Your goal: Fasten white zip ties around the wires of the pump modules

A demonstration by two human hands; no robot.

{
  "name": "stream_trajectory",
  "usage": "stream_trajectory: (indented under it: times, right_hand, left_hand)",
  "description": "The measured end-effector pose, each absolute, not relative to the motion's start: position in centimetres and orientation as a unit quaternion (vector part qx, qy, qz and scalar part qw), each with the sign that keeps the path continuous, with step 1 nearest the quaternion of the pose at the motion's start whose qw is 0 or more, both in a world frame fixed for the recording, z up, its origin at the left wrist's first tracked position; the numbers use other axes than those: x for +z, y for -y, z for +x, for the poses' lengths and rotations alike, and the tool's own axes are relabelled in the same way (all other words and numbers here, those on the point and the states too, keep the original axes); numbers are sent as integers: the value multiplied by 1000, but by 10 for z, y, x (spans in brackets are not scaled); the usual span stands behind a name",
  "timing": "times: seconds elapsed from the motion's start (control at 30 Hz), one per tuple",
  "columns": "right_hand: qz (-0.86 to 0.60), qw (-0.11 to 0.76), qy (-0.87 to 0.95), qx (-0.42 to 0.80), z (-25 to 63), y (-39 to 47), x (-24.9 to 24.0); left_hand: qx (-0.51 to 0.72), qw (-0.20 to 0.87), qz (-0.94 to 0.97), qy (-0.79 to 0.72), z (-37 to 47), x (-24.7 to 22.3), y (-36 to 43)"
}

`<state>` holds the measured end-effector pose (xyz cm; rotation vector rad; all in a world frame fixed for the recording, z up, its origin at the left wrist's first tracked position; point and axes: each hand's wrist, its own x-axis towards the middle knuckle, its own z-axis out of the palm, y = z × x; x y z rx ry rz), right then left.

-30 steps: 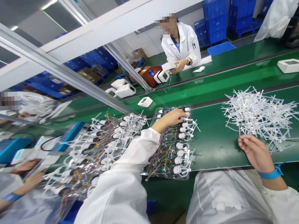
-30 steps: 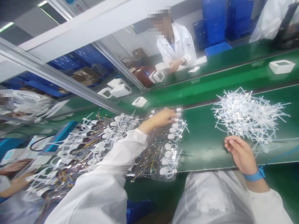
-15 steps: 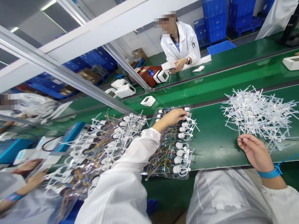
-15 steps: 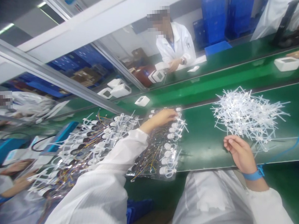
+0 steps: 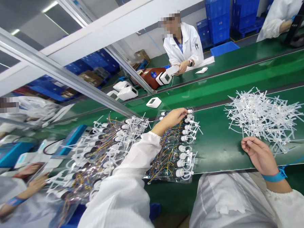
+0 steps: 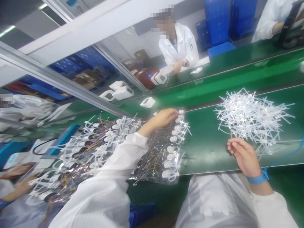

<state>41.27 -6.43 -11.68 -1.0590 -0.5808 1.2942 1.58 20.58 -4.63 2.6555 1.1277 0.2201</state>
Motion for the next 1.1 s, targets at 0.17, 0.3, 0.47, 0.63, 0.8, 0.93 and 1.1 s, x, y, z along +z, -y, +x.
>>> stream_trajectory:
  times: [0.17,0.3,0.47,0.63,0.8,0.93,1.1]
  right_hand:
    - [-465,633,257,563,413,65,-119]
    - [-464,633,256,564,413,66,-121]
    - [-465,632,251,567,413,66,-121]
    - [-465,628,249,572,414,65,-122]
    - [-462,629,248,573,414,65,-123]
    - [-461,630,247,574,412,66,-121]
    - [-457,634,253,570,412,67,-121]
  left_hand:
    - [59,108,906,-404,15,-49,-223]
    - [32,108,907,-406,16,-55,-232]
    - [54,80,882,-461,7,-56,-237]
    - [36,80,871,-483,-2,-58,-237]
    - [47,56,877,-474,7,-55,-238]
    - [3,79,896,-437,12,-50,-243]
    - [-34,82,877,-472,8,-50,-247]
